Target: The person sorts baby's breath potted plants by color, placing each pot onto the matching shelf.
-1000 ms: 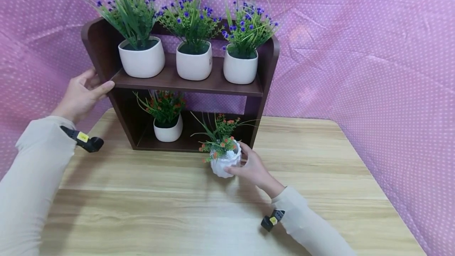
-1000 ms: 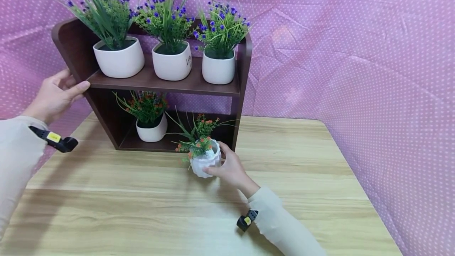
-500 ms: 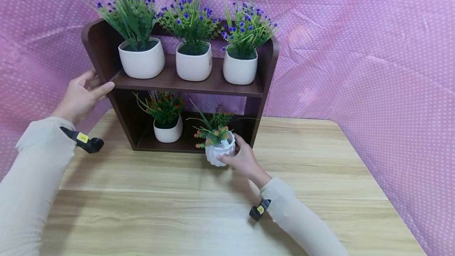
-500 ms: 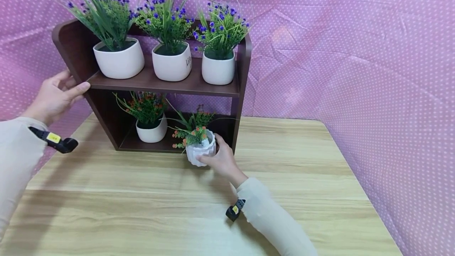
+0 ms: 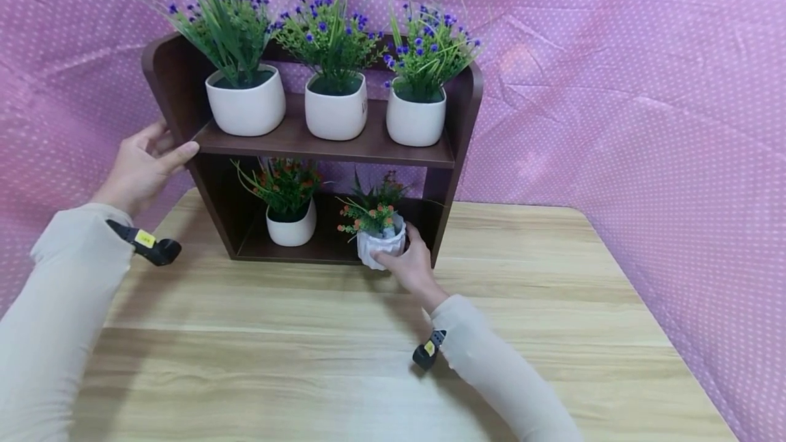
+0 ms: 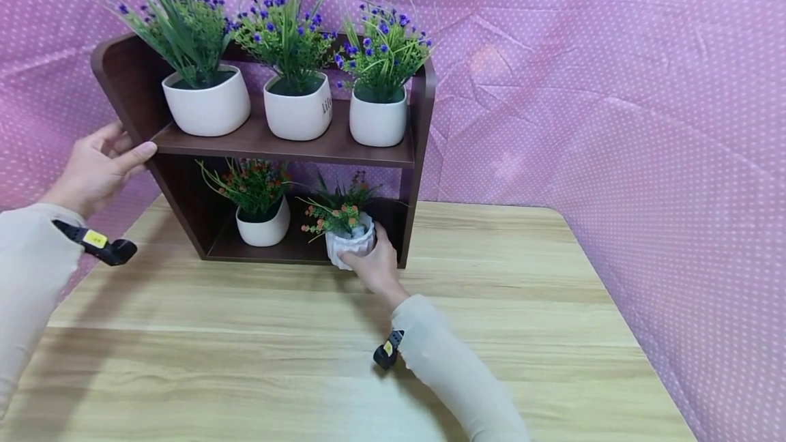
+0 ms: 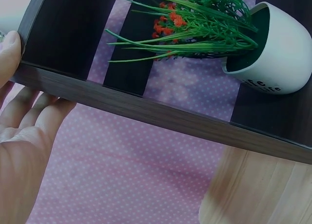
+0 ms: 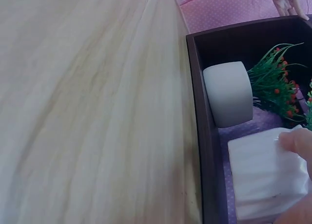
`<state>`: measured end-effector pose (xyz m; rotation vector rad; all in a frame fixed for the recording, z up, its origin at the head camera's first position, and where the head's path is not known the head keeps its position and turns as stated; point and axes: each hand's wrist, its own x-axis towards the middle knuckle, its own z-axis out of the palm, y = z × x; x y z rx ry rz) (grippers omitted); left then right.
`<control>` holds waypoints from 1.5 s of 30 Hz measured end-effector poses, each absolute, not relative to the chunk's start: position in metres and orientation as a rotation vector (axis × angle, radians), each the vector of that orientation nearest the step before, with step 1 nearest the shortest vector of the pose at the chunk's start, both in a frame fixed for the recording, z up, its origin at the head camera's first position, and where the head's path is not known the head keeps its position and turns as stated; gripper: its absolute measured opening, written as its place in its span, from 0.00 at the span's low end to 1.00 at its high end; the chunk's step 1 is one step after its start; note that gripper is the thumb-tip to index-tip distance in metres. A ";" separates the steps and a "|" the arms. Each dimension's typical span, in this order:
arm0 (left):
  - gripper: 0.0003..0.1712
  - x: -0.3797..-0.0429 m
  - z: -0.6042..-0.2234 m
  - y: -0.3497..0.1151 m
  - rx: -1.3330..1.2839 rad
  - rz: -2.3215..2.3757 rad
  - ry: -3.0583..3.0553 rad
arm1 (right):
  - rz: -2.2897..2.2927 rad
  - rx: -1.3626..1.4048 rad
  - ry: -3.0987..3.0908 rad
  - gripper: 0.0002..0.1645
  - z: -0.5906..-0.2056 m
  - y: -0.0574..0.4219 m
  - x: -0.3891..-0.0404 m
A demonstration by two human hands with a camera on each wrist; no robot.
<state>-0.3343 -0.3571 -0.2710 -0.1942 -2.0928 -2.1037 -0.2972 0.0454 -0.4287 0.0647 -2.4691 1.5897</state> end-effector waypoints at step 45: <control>0.43 -0.331 -0.273 -0.355 -0.208 -2.132 -2.042 | 1.473 -0.290 -2.378 0.50 -0.445 0.015 -0.346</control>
